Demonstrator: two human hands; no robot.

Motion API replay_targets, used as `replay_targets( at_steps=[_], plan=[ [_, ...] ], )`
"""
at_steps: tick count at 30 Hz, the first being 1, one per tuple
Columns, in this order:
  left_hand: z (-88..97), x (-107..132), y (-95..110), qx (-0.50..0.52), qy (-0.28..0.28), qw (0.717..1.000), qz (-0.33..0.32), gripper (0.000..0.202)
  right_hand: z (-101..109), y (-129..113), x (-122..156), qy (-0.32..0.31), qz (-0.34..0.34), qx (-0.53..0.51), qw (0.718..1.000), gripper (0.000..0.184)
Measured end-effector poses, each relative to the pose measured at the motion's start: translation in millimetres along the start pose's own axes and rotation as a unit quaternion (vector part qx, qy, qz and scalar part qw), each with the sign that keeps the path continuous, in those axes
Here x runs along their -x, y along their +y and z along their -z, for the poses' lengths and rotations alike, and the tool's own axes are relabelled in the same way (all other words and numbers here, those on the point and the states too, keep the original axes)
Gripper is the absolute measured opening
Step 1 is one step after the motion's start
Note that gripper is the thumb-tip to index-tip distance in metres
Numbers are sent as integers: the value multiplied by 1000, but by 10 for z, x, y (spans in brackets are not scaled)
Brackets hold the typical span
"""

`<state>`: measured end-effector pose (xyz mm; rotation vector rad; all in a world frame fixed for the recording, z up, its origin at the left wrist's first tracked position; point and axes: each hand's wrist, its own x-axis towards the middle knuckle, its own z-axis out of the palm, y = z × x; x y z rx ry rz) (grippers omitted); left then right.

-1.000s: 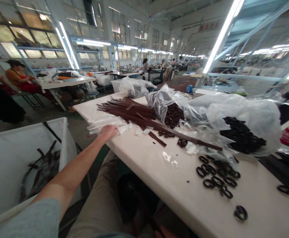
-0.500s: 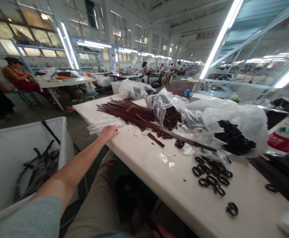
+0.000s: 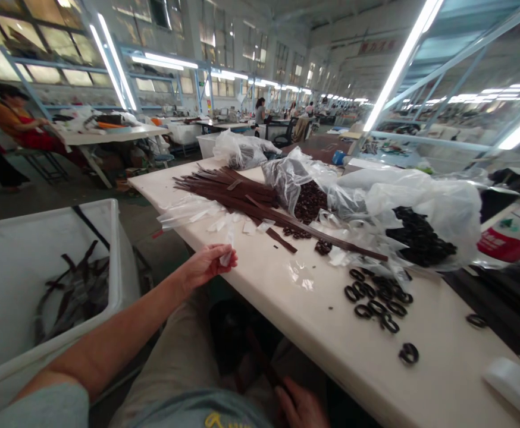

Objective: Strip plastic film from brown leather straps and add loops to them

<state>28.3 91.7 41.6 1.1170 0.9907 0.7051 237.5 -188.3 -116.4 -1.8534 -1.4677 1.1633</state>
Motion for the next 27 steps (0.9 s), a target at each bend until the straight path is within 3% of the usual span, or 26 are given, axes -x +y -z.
replay_targets(
  at_steps=[4,9,12,16,21,27],
  plan=[
    [-193,549,-517,173,-55,977,109,17,170,-238,149,-3,-8,-72,997,51],
    [-239,874,-833,213,-37,960,179,12,464,-565,203,-39,-42,-249,967,41],
    [-222,927,-875,218,-10,958,188,8,576,-759,119,-43,-45,-323,944,38],
    [-207,954,-858,278,41,946,162,10,535,-965,-58,-50,-25,-324,944,41],
    [-179,965,-797,373,111,908,154,11,376,-1029,-106,-43,10,-229,972,40],
    [-182,928,-728,448,148,867,160,13,390,-1148,6,4,96,-76,992,32]
  ],
)
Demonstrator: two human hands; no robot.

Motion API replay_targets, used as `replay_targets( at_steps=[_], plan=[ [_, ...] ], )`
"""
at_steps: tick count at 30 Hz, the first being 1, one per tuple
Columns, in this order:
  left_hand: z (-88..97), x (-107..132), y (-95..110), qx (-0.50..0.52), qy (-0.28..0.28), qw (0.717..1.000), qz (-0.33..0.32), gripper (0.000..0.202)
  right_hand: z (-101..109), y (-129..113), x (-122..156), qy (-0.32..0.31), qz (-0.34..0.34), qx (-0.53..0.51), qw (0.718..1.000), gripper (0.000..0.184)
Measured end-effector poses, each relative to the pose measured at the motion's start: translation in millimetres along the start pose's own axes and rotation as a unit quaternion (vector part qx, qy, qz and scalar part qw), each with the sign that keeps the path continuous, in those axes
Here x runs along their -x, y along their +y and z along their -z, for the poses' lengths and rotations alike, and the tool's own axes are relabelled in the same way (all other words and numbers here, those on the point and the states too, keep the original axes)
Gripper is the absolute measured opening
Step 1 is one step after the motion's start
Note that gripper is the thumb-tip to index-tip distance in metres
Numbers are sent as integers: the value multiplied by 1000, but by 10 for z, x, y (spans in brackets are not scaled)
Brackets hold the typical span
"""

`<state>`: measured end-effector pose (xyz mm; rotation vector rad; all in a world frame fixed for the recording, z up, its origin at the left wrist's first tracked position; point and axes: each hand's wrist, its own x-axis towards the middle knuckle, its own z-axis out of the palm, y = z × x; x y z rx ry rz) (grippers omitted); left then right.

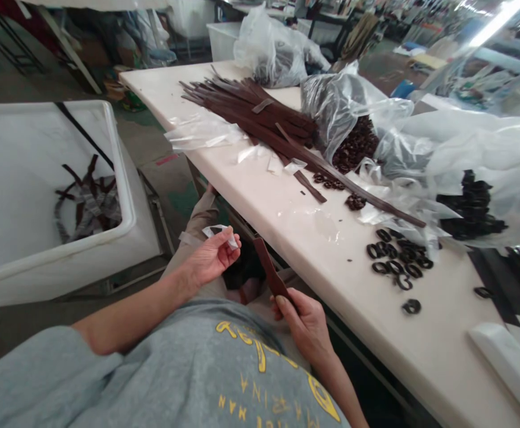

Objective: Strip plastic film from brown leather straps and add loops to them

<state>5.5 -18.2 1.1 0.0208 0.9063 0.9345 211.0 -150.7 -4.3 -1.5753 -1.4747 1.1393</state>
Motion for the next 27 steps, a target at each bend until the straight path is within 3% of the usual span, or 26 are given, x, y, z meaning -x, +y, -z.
replay_targets(
  at_steps=[4,7,12,15,19,23,27],
  plan=[
    [-9,-24,-130,-2,18,1000,-14,14,-76,-196,-113,22,124,47,991,22],
    [20,-39,-282,-12,-5,1000,-22,11,-209,-274,-251,25,197,105,974,20],
    [77,-54,-450,-26,-44,998,-24,18,-409,-219,-404,62,244,228,941,23],
    [80,-42,-483,-35,-44,998,-12,18,-448,-163,-434,103,253,219,937,22],
    [80,-23,-512,-45,-46,998,-19,16,-405,-120,-434,140,223,135,955,20],
    [98,-38,-525,-58,-37,998,-13,15,-348,-53,-403,175,93,-5,980,20],
    [110,-65,-539,-53,-18,998,-6,15,-376,3,-377,171,-3,-120,978,20]
  ],
)
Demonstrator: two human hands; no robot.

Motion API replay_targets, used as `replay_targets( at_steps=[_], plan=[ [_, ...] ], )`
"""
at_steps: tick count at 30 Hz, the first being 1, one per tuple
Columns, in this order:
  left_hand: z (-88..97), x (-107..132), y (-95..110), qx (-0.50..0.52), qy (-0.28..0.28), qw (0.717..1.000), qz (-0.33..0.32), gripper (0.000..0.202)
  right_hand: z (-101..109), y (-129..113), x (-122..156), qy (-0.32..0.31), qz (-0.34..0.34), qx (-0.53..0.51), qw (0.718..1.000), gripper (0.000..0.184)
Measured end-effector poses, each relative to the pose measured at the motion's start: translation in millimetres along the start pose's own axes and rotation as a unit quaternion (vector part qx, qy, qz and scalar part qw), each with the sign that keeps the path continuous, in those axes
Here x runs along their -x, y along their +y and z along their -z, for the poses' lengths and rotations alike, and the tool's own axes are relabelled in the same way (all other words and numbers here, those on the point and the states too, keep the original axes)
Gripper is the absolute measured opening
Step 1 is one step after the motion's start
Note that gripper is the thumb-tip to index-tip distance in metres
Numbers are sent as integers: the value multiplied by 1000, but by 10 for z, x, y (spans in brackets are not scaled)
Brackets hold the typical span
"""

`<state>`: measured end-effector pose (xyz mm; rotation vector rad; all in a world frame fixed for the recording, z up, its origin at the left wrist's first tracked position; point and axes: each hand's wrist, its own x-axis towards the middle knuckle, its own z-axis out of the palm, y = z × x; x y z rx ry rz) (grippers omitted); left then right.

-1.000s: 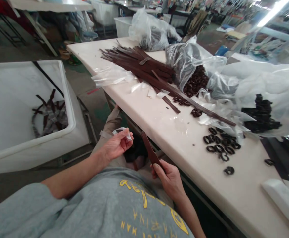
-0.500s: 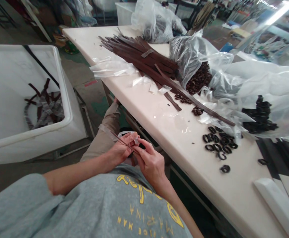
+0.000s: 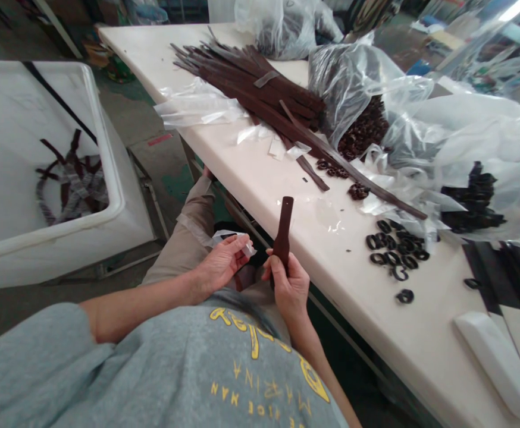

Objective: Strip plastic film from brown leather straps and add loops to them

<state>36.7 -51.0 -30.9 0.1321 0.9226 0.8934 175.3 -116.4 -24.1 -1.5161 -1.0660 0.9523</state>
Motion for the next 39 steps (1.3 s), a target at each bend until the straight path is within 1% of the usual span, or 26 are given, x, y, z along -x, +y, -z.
replay_targets(
  at_steps=[2,4,6,7,8,10,13,16,20,22,26,29,32,35,39],
  plan=[
    [-2,2,-24,-3,-2,1000,-3,16,-35,10,11,-1,8,18,1000,20],
    [-4,18,-56,-13,-8,1000,-2,19,-71,5,9,-2,45,62,997,18],
    [-3,38,-90,-26,-14,1000,3,22,-91,-5,-8,-2,86,106,991,9],
    [0,47,-104,-30,-17,999,7,23,-92,-9,-18,2,99,120,988,9],
    [5,53,-116,-31,-19,999,9,24,-89,-11,-28,9,101,125,987,12],
    [15,55,-132,-21,-25,999,11,25,-75,-10,-43,28,80,113,990,16],
    [32,32,-147,-4,-26,1000,17,28,-56,-13,-47,48,17,61,997,19],
    [56,-8,-167,-19,-22,1000,12,30,-48,-30,-41,61,-35,17,997,25],
    [91,-43,-178,-48,-23,998,-16,27,-29,-49,-43,68,-79,-20,994,29],
    [94,-33,-169,-59,-36,997,-18,29,-19,-53,-50,64,-91,-34,993,28],
    [57,37,-157,-108,-89,990,-4,35,-26,-59,-70,63,-91,-50,993,29],
    [25,77,-168,-139,-114,984,-10,30,-42,-57,-83,62,-83,-49,993,31],
    [14,67,-174,-157,-129,979,-19,22,-41,-37,-85,51,-77,-33,995,33],
    [20,18,-136,-155,-113,981,-27,20,-1,-3,-70,28,-65,-32,997,36],
    [37,-57,-10,-109,-59,992,-22,24,149,40,-12,-6,-25,-77,997,38]
  ],
)
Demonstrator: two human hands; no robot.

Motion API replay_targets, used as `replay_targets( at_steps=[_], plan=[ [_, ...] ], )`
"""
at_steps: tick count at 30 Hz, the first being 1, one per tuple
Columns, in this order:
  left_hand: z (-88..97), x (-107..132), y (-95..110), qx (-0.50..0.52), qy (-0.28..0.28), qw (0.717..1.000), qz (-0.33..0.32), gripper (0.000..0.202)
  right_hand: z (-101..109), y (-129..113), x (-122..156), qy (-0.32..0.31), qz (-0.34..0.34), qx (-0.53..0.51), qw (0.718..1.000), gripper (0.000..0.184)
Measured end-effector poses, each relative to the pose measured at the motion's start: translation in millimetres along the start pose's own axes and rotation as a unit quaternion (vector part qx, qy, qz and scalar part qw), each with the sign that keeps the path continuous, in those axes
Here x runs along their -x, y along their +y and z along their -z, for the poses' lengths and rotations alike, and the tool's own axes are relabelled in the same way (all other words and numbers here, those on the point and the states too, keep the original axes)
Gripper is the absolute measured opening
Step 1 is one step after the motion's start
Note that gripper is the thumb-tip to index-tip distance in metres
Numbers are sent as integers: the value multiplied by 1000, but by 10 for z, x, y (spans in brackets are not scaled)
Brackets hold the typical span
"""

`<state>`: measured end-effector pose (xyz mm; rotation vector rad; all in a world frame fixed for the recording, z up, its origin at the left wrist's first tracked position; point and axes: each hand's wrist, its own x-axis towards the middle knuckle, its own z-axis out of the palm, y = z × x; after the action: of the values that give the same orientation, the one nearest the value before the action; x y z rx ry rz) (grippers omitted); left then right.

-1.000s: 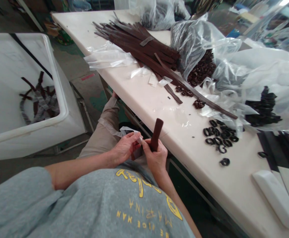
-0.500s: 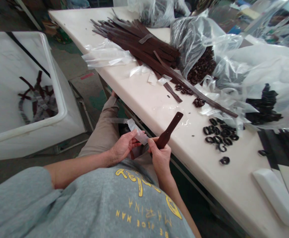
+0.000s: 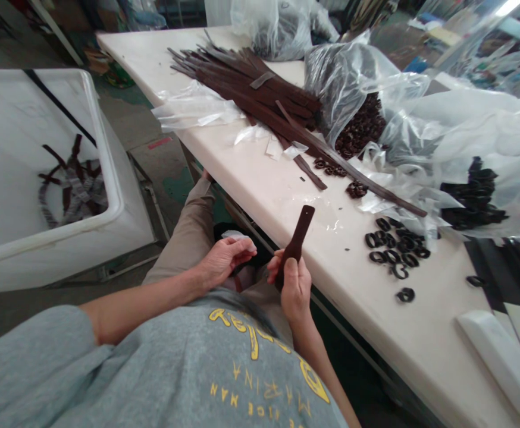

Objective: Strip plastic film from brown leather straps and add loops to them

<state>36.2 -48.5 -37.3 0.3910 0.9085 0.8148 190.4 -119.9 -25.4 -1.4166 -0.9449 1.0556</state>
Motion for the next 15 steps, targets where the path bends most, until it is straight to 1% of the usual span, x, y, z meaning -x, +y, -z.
replay_targets(
  at_steps=[2,4,6,8,11,13,15],
  plan=[
    [24,-31,66,25,22,999,6,23,109,-9,55,-35,-11,21,999,35],
    [39,-58,122,48,35,998,7,21,209,-37,125,-95,-38,97,990,34],
    [46,-80,161,65,40,997,2,18,270,-79,202,-158,-52,193,967,35],
    [46,-96,181,75,38,996,-1,17,280,-120,269,-196,-41,269,942,34],
    [37,-102,184,86,37,996,1,16,225,-153,321,-219,-6,337,916,32],
    [25,-92,179,90,35,995,4,16,177,-149,318,-219,7,360,907,32],
    [14,-77,175,91,33,995,8,16,144,-133,294,-216,7,370,903,32]
  ],
)
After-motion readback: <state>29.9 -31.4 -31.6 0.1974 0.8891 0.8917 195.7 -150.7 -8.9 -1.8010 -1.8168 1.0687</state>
